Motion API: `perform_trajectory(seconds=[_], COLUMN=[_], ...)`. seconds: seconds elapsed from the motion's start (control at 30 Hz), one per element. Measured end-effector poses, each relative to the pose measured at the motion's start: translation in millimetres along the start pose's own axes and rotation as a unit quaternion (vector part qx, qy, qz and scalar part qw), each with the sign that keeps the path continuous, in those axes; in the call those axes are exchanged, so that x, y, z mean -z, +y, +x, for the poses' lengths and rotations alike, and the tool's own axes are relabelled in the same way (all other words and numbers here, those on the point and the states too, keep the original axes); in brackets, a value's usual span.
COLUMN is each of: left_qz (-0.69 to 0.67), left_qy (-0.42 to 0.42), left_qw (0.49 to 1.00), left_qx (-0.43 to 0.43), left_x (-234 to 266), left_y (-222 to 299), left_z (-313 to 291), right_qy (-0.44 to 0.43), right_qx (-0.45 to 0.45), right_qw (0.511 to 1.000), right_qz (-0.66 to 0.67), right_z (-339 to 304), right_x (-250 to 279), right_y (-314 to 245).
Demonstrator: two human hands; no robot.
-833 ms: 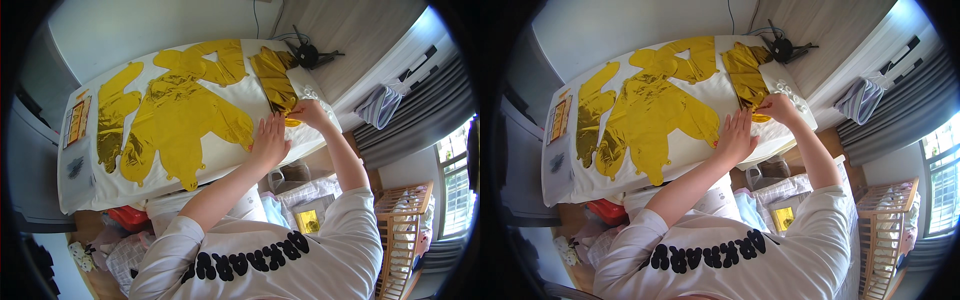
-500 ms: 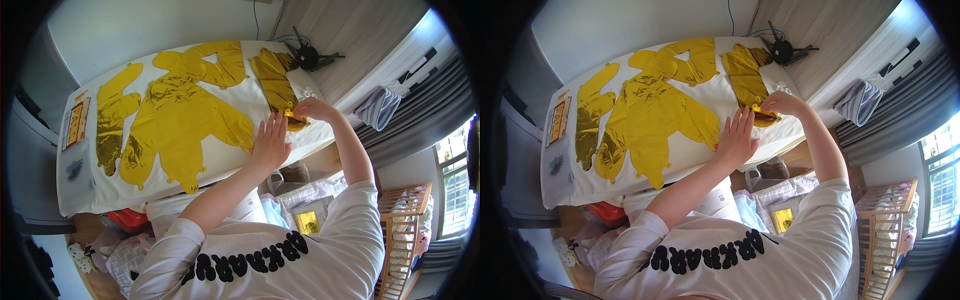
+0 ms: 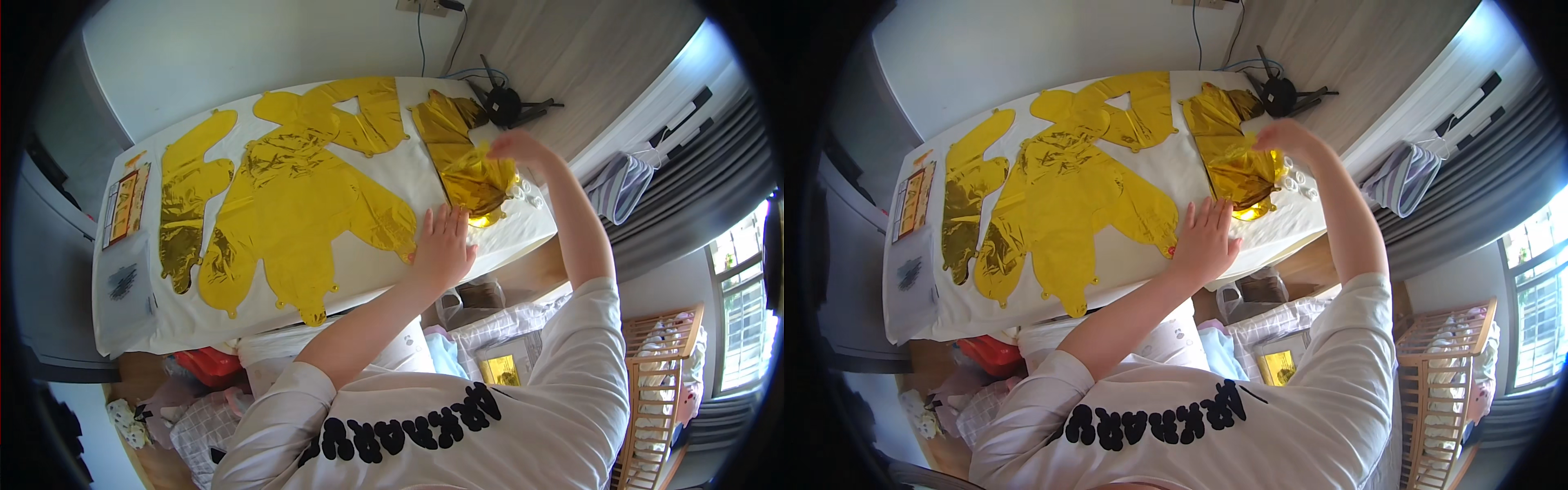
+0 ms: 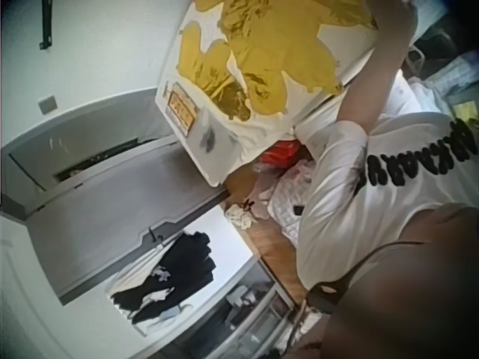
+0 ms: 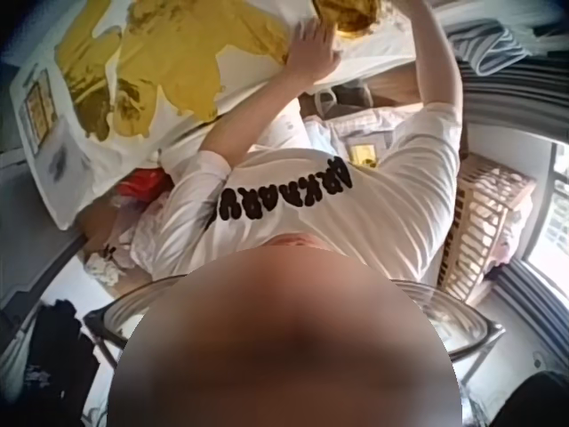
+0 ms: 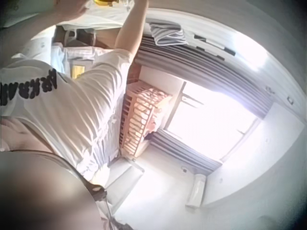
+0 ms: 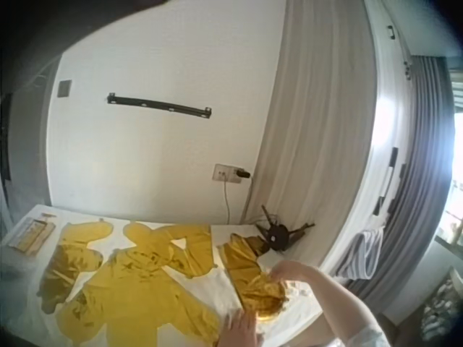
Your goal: The person arranges gold foil balloons on a table and then folds one of the balloons into a small square.
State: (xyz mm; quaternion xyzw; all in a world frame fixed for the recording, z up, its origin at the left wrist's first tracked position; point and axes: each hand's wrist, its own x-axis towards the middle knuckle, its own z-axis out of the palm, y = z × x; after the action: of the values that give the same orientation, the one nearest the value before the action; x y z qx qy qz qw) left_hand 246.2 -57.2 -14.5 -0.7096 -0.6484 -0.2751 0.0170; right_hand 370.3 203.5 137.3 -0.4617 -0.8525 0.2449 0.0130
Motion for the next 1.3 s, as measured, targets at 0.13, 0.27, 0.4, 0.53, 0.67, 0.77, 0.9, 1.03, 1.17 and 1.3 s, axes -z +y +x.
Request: perform_trajectory(seconds=[0.13, 0.27, 0.4, 0.53, 0.67, 0.77, 0.9, 1.03, 1.17, 1.3], left_qz=[-0.014, -0.006, -0.01, -0.023, -0.03, -0.07, -0.088, -0.58, -0.829, -0.928], left_qy=[0.026, 0.048, 0.046, 0.044, 0.007, 0.026, -0.018, -0.024, -0.097, -0.173], left_qw=[0.999, 0.999, 0.999, 0.999, 1.0, 0.997, 0.996, 0.809, 0.528, 0.317], left_qx=[-0.017, -0.011, -0.014, -0.018, -0.005, -0.01, -0.021, 0.092, 0.159, 0.094], left_x=[-4, -4, -5, -8, 5, 3, 20, 65, 105, 119], left_y=[1, -2, 0, 0, -8, -3, 10, 9, -9, -25], left_z=[1, -1, 0, 1, 1, 0, 12, 25, 32, 17], right_qy=[0.216, 0.451, 0.639, 0.686, 0.637, 0.638, 0.612, 0.47, 0.305, 0.252], right_qx=[-0.037, -0.002, 0.06, 0.038, 0.152, 0.285, 0.197, 0.356, 0.502, 0.595], right_qw=[0.975, 0.89, 0.764, 0.721, 0.74, 0.682, 0.733, 0.757, 0.745, 0.718], right_qz=[0.034, -0.067, -0.074, -0.09, -0.155, -0.214, -0.221, -0.283, -0.316, -0.26], right_z=[52, 73, 74, 50, 19, -43, -84, -159, -244, -274], right_x=[80, 138, 198, 244, 214, 175, 190, 101, 4, -72], right_y=[7, -27, -36, -49, -113, -141, -135, -181, -179, -171])
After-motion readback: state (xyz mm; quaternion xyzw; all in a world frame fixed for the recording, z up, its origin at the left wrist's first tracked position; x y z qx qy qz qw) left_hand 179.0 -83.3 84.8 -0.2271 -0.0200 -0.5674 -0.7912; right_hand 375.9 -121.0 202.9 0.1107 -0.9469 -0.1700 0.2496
